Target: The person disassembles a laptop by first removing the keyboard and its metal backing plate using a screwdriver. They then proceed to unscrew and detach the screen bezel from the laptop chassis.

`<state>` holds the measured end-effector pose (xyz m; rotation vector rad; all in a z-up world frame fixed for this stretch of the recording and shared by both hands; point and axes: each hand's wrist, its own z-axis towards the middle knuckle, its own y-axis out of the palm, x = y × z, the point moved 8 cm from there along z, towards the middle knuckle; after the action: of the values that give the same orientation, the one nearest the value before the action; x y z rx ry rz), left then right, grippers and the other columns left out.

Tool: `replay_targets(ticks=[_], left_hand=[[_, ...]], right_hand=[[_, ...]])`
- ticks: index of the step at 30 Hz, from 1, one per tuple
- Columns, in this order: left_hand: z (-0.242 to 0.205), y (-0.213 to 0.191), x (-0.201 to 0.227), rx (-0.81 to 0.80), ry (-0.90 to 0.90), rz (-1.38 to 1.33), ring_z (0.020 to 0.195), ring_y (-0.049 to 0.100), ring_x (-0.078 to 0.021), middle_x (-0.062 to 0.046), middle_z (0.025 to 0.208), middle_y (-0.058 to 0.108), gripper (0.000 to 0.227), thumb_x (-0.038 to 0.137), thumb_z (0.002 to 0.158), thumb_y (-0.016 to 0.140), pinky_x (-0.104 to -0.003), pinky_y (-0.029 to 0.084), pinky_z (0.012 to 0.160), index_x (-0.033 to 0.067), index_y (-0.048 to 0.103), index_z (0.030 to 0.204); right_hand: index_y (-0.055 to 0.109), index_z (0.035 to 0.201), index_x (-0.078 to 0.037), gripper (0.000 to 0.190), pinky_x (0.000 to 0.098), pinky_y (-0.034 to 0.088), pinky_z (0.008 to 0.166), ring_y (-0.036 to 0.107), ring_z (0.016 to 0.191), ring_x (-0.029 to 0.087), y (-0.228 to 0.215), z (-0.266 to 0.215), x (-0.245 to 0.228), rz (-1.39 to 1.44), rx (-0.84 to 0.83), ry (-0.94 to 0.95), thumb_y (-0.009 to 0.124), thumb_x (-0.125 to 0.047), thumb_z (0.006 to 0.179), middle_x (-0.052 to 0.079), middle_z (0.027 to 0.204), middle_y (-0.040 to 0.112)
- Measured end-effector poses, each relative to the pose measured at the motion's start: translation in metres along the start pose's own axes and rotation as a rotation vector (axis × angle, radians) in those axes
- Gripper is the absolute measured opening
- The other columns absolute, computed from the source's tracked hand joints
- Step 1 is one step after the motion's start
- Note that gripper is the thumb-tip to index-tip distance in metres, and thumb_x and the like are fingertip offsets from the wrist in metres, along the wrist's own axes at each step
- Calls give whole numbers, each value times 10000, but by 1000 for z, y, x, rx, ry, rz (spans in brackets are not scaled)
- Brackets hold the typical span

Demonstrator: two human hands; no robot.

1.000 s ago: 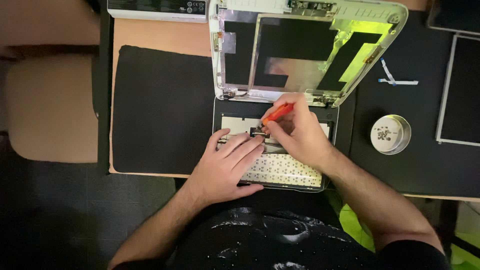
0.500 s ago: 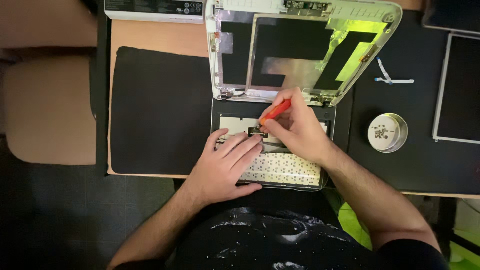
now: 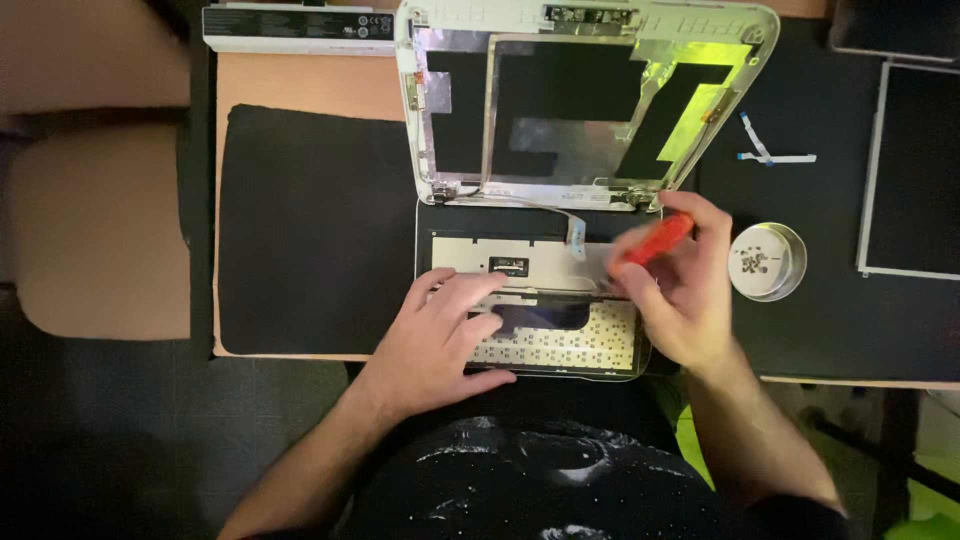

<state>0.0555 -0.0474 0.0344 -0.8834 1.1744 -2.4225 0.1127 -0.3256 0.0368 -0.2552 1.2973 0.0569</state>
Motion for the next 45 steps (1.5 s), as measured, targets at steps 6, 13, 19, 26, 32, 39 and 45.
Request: replay_targets(ticks=[6,13,19,26,32,39,45], left_hand=[[10,2,4,-279,-64,9,1572,645,-388,-164,1621,674,1018,560,915,1026,-658,488,1282,105,580,1709],[8,-5,5,-210,-30,-12,1447,699,-386,-135,1524,714,939,576,890,1007,-625,545,1191,102,669,1627],[-21,-74,-5,-5,-236,60,1325,765,-399,-123,1491,776,829,600,888,994,-583,571,1076,117,751,1516],[-96,-98,-48,85,-658,388,1322,664,-381,-235,1472,719,1053,587,747,1121,-526,589,1075,11,685,1514],[-93,-84,-79,38,-827,599,1167,709,-428,-227,1348,692,1095,694,846,1064,-564,619,1008,-26,653,1561],[-60,-66,-71,16,-721,646,1316,644,-376,-195,1498,708,784,815,1151,673,-578,518,1027,122,771,1505],[-6,-35,-35,102,-472,275,1329,750,-421,-253,1486,777,680,489,1167,853,-537,619,1173,-64,702,1533]], right_hand=[[391,1913,33,963,634,630,790,821,834,513,-40,-52,-18,-744,130,313,861,-65,1078,255,975,868],[674,1793,-283,701,546,729,877,900,1018,365,-47,-84,18,-1246,6,256,844,-301,1113,63,1360,924],[718,1742,-346,670,520,724,777,883,806,339,-37,-73,6,-1396,-85,239,861,-382,1089,-9,950,836],[786,1605,-6,502,481,621,934,724,1029,273,-27,-74,-12,-1071,-22,4,900,-93,1124,97,1124,775],[782,1645,-166,729,573,490,1182,627,1546,378,13,-63,-31,-1260,-135,-139,975,-493,1023,24,1745,740],[810,1610,-192,660,535,434,1153,675,1637,358,8,-68,-33,-1272,-164,-176,943,-518,1052,-22,1759,765],[814,1605,-148,763,565,463,1203,640,1670,385,11,-65,-43,-1311,-220,-223,1009,-537,979,5,1733,781]])
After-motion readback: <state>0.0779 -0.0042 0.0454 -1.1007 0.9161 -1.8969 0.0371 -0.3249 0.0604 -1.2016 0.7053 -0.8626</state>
